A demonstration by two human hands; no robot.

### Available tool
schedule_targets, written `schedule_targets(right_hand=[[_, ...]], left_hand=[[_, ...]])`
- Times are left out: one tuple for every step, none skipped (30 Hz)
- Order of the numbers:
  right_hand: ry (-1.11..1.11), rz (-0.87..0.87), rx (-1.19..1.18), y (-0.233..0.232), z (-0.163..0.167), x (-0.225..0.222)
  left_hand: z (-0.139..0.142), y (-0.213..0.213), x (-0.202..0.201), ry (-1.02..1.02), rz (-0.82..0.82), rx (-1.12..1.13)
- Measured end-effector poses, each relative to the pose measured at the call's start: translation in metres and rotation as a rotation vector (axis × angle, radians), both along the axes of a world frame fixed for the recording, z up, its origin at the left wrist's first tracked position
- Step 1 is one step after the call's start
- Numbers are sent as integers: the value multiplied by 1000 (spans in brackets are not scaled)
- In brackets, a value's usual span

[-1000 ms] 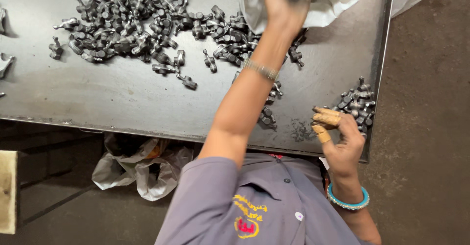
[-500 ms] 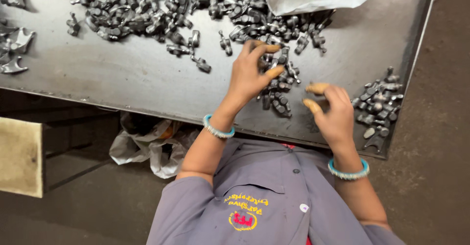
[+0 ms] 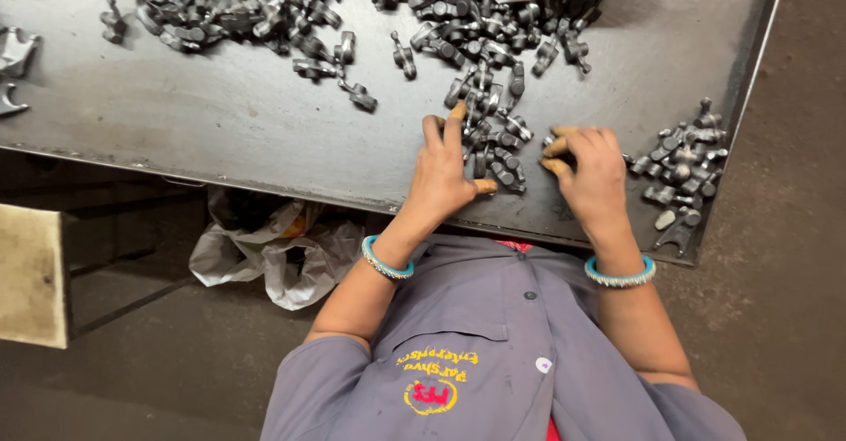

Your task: The person sorts small dark metal fittings on a large metal table, picking items one at a time by hand, inspecting them briefly, and placing them into separate piles and into a white plastic bag at the edge of the table. They occasionally sweep groups of parts together and continue picking through the pile.

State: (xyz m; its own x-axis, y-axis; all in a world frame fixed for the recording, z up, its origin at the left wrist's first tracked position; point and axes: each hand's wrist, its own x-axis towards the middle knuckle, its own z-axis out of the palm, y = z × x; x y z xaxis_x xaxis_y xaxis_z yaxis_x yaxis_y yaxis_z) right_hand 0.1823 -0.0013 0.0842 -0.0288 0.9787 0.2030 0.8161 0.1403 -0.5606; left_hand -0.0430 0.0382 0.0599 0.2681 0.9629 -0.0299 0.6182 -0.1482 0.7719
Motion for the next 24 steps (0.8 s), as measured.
schedule_targets(right_hand=[[-2,-24,1,-10,-1,3],[6,-61,-22,-20,-2,6],[13,-99,-47,-31,-4,9],[21,-137,-72,-41,-7,12],[98,-177,-85,-50,-12,15],[175,-216,-96,-57,-17,18],[252,-252,-107,-64,-23,20],[451,-247,-124,-70,-30,22],[652,-241,-136,-74,-38,23],[853,-233,-146,-77,-45,25],[992,-221,-140,-81,-50,28],[1130,-207,-134,-84,-55,31],[1267,-193,-126,-86,-59,34],[1434,-211,-183,-88,-62,38],[1600,-228,-240,-89,-64,43],[1766,-242,-296,-89,-66,47],[1810,-286,-343,-90,-67,51],[1853,-332,-390,-90,-69,54],[1893,-378,-439,-90,-69,58],[1894,-392,-457,-90,-70,60],[1895,-407,-476,-90,-71,62],[1898,-420,-494,-90,-72,63],[1904,-420,-489,-90,-72,63],[1910,-420,-485,-89,-72,62]], left_hand=[[-2,-1,3,2,8,-29],[-4,-2,6,5,17,-59],[-5,-3,9,-9,20,-40],[-6,-4,11,-23,23,-22],[-8,-4,12,-36,26,-3],[-9,-5,15,-52,24,-10],[-10,-5,19,-67,24,-16],[-11,-6,21,-81,25,-20],[-11,-7,25,-82,31,-21],[-12,-7,30,-83,36,-21],[-11,-7,34,-84,42,-19],[-11,-7,39,-122,53,-52],[-10,-8,43,-161,63,-84],[-8,-9,45,-199,72,-119],[-7,-9,46,-241,66,-148],[-6,-9,46,-283,60,-176],[-4,-10,45,-326,54,-206],[-3,-10,43,-348,20,-182],[-2,-9,40,-371,-11,-158],[-1,-9,37,-395,-41,-134],[0,-10,34,-403,-32,-150],[0,-10,31,-410,-24,-164],[1,-11,30,-416,-16,-176],[2,-12,29,-360,11,-99]])
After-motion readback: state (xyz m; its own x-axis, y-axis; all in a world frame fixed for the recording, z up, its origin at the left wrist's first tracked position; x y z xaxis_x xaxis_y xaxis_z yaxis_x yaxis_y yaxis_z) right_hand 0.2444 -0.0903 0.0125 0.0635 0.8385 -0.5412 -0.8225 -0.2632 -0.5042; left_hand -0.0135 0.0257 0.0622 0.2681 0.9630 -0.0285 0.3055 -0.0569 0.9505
